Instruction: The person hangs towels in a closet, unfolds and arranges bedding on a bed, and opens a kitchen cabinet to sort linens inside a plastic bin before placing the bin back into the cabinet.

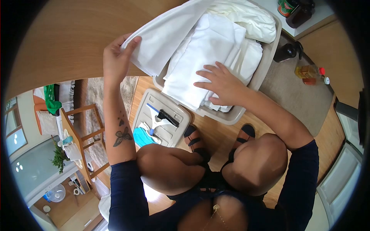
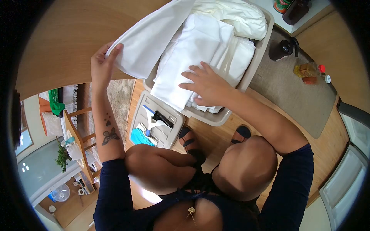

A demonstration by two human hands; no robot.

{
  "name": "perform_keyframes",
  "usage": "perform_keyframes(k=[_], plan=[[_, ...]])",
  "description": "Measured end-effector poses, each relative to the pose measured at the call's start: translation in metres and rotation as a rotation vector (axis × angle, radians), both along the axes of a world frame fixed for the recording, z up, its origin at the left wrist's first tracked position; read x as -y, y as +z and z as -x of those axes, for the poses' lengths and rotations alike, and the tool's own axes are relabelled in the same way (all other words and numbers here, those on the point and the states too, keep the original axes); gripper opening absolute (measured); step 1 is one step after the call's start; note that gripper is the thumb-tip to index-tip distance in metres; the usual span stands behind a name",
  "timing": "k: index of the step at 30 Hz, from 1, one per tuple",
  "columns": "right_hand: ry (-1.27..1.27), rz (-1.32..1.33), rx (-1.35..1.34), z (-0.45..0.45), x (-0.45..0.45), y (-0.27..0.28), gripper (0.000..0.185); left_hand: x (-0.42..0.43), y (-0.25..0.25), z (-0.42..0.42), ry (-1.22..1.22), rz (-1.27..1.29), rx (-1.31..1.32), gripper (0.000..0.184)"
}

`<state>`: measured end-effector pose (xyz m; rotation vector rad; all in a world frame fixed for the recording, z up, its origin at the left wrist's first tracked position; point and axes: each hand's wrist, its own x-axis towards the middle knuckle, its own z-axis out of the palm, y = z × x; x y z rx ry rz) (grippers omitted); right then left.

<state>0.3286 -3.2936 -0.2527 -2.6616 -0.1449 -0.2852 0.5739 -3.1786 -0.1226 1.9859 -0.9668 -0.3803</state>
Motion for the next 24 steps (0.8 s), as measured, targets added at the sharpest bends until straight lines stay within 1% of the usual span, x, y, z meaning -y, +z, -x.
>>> perform_keyframes(k=[2,3,5,6,8,9,11,12,13,14,15,16,17,18,19,21,22,24], plan=[[-0.017,0.014,0.002,-0.001,-0.003,0.004,0.04,-0.002,-0.003,-0.005,0.034,-0.003,0.01,0.026],[-0.018,0.016,0.004,-0.002,-0.003,0.002,0.04,-0.002,-0.003,-0.005,0.032,-0.001,0.013,0.026],[-0.017,0.007,0.043,-0.003,-0.005,-0.006,0.034,-0.002,-0.005,-0.005,0.045,0.013,-0.062,0.024],[-0.02,0.01,0.045,-0.005,-0.003,-0.01,0.034,-0.002,-0.007,-0.007,0.042,0.016,-0.061,0.024],[-0.137,-0.349,0.107,-0.011,0.007,-0.017,0.025,-0.003,-0.01,-0.012,0.096,0.076,-0.127,0.025],[-0.137,-0.349,0.106,-0.012,0.011,-0.012,0.025,-0.003,-0.01,-0.013,0.096,0.077,-0.127,0.025],[-0.45,-1.115,-0.044,-0.012,0.026,0.017,0.022,-0.003,-0.007,-0.014,0.145,0.147,-0.122,0.026],[-0.48,-1.236,-0.087,-0.009,0.042,0.029,0.022,-0.003,-0.006,-0.014,0.147,0.145,-0.126,0.026],[-0.573,-1.254,0.131,-0.012,0.054,0.03,0.019,-0.004,-0.005,-0.014,0.166,0.178,-0.096,0.026],[-0.61,-1.256,0.346,-0.005,0.068,0.039,0.018,-0.004,-0.003,-0.015,0.185,0.212,-0.064,0.027],[-0.773,-1.214,0.428,0.004,0.074,0.072,0.017,-0.003,-0.003,-0.013,0.2,0.245,-0.065,0.027],[-1.123,-0.507,0.08,0.017,0.09,0.102,0.021,-0.003,-0.002,-0.012,0.203,0.246,-0.066,0.027],[-0.884,-1.007,0.527,0.026,0.112,0.104,0.026,-0.002,-0.001,-0.011,0.2,0.26,-0.029,0.027],[-0.553,-1.467,0.967,0.038,0.135,0.103,0.032,-0.002,-0.001,-0.009,0.197,0.273,0.007,0.027],[-0.554,-1.466,0.967,0.058,0.149,0.109,0.032,-0.002,-0.002,-0.005,0.196,0.274,0.006,0.027],[-0.626,-1.241,1.025,0.104,0.168,0.13,0.028,0.0,-0.005,0.009,0.117,0.205,0.162,0.024],[-0.66,-1.125,1.051,0.121,0.167,0.143,0.027,0.002,-0.01,0.017,0.112,0.208,0.157,0.024],[-0.884,-0.567,0.845,0.117,0.1,0.188,0.061,0.005,-0.03,0.037,-0.045,0.042,0.161,0.02]])
